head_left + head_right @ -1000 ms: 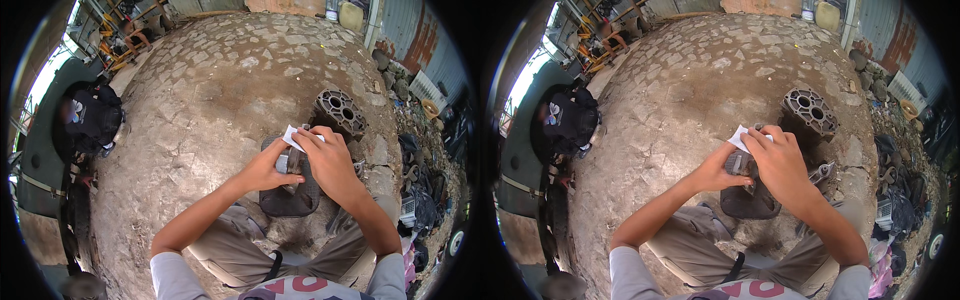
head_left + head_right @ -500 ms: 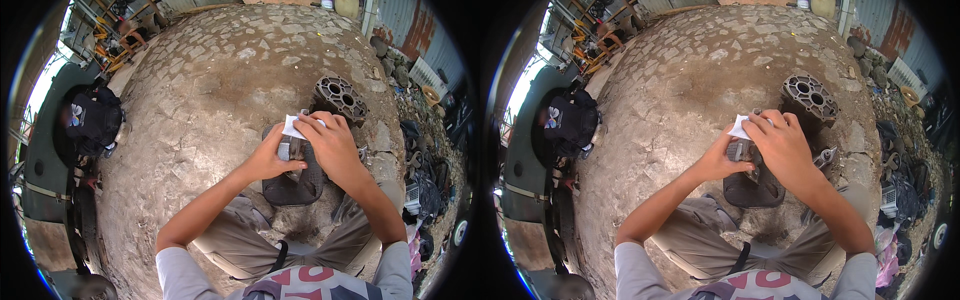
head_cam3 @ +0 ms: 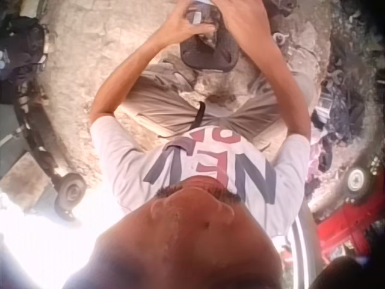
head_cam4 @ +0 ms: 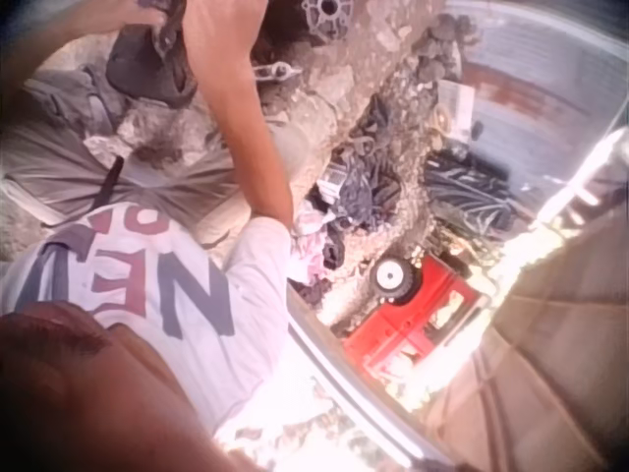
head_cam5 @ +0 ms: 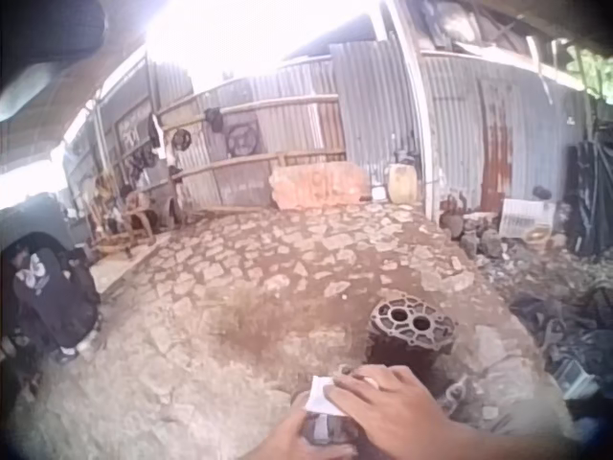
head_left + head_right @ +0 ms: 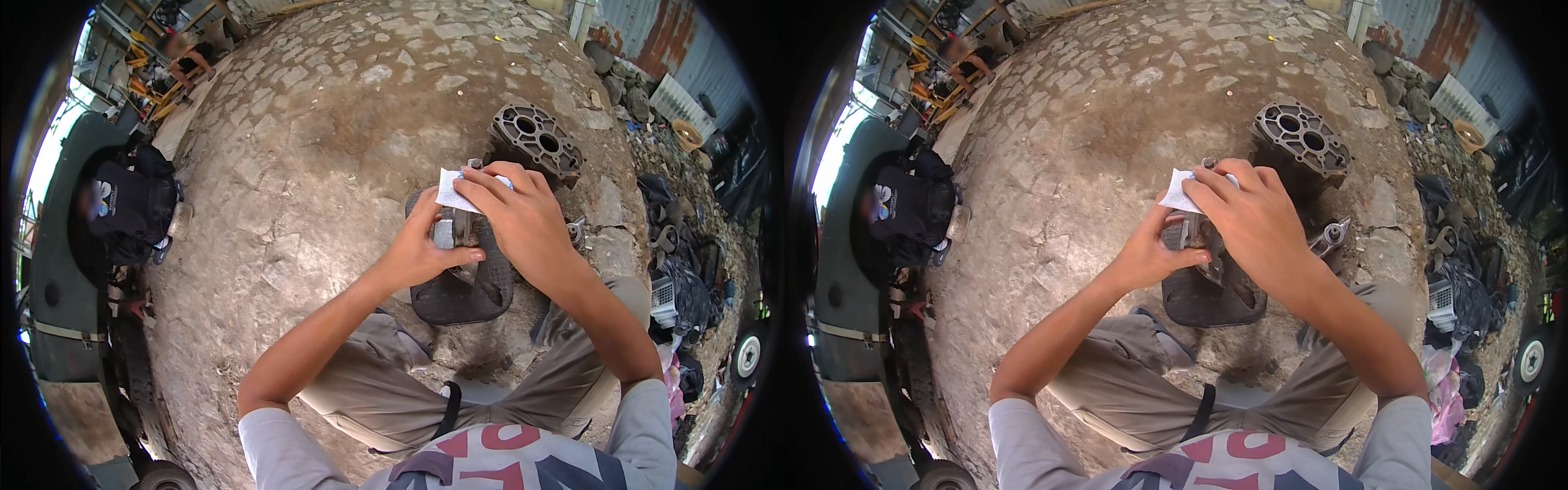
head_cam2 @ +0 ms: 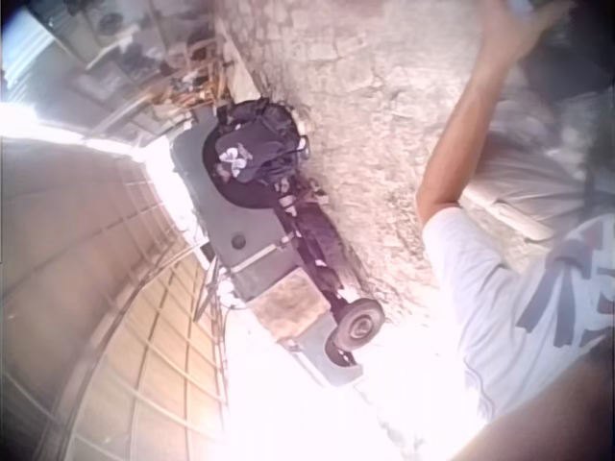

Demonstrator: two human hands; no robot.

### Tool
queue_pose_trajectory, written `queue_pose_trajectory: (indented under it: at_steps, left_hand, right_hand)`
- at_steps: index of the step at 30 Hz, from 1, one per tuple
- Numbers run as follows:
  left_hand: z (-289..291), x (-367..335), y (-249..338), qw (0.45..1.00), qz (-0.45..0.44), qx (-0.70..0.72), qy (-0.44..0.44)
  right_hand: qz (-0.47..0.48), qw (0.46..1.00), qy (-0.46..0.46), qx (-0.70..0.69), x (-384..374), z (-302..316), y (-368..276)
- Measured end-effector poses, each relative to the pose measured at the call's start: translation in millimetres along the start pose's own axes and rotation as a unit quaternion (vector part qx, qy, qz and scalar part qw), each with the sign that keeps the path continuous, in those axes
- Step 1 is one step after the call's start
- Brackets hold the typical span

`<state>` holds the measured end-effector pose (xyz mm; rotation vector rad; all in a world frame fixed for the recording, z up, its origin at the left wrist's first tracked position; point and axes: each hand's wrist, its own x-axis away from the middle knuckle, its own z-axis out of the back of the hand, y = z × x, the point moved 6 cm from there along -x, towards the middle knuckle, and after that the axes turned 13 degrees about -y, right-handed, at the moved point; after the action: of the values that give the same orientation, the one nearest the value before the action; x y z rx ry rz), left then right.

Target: The person sits on the ground and scrubs a metallic engine block with a white abrasive pad, rotating the part to clean multiple surfaces. The person continues rubbing the same areas repeatedly without switching tools or moving to another object.

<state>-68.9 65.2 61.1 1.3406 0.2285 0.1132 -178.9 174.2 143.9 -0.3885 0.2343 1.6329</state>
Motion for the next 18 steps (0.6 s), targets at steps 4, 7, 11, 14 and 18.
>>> queue_pose_trajectory:
  at_steps: [4, 7, 11, 14, 18]
  left_hand:
    - [0.0, 1.3, 8.6, 0.998, 0.004, -0.057, -0.004]
    - [0.9, -0.1, 5.2, 0.999, -0.015, -0.038, 0.006]
    - [0.3, 1.0, 7.5, 0.998, -0.013, -0.059, -0.003]
    - [-3.3, 0.5, -1.7, 1.000, -0.005, 0.003, -0.002]
    - [-3.0, -0.8, 1.5, 0.998, -0.015, -0.053, -0.001]
  right_hand:
    - [0.002, 1.000, -0.018, -0.005, 6.6, 2.5, -3.2]
    - [0.002, 1.000, -0.009, 0.001, 5.4, 1.7, 0.9]
    - [0.005, 1.000, -0.020, 0.002, 9.3, 1.4, -2.0]
    - [-0.005, 1.000, -0.014, -0.012, 9.3, 1.4, 2.7]
    - [-0.012, 1.000, -0.014, 0.016, 10.9, 0.8, -1.5]
